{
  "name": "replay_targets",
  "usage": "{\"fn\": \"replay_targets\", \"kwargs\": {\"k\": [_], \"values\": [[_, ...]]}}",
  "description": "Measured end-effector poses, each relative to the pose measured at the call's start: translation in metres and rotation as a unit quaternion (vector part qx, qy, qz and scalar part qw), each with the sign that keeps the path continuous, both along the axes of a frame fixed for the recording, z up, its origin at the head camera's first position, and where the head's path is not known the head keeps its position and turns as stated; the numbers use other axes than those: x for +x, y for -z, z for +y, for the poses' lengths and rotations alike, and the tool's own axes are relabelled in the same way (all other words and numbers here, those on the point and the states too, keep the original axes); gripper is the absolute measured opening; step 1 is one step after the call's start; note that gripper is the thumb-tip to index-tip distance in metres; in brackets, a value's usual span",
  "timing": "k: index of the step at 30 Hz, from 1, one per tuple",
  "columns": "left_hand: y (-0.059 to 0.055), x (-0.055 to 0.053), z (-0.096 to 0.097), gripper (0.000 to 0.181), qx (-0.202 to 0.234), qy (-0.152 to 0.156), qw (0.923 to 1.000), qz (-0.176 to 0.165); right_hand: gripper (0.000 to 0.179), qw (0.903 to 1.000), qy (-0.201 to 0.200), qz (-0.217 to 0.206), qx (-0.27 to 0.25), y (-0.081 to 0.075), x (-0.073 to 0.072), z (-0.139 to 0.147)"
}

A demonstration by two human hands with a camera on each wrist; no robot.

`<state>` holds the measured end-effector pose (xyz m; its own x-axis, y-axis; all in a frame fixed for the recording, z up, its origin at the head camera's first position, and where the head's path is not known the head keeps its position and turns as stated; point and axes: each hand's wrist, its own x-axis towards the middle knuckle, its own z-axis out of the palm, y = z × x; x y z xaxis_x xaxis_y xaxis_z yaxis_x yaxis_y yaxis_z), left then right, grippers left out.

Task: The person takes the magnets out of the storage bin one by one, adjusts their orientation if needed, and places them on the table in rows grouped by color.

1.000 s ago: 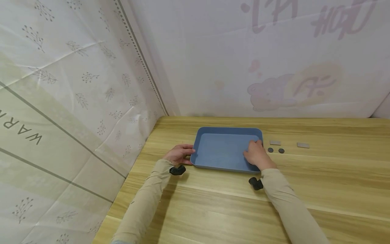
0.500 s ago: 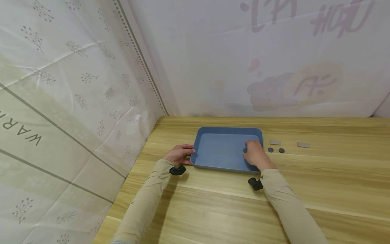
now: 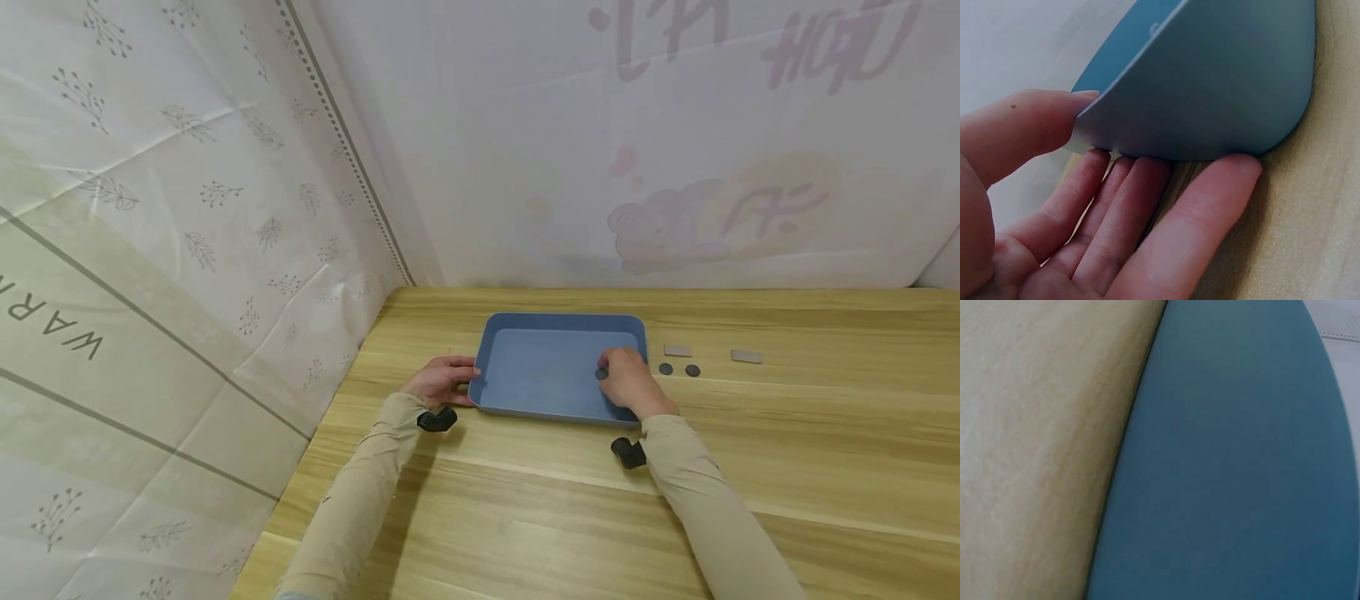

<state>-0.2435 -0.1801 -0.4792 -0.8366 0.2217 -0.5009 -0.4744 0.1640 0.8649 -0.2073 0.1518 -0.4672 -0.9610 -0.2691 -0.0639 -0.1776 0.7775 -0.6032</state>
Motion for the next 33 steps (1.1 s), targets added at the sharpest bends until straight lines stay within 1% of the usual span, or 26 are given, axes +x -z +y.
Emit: {"fn": "replay_targets", "kwargs": {"k": [5,18,26,33], "values": [[-0.0011,0.0006,0.0005,0.049,0.005,-0.002,1.0,-0.002,0.024,1.0,-0.001,-0.004,0.003,0.0009,-0.0005,-0.0001],[-0.0004,-0.0002,-0.0003,0.049,0.005,0.007,1.0,0.001,0.021,0.9999,0.007,0.01,0.0,0.0028,-0.0002,-0.0008],[-0.0005,-0.0006,0.0005,0.049,0.004,0.001,1.0,0.0,0.016,0.9995,0.015,0.028,-0.001,0.0049,0.0001,-0.0021],[-0.0005,0.0008,0.002,0.049,0.004,-0.008,1.0,0.0,0.014,0.9995,0.021,0.022,0.0,0.0039,-0.0001,-0.0017]]}}
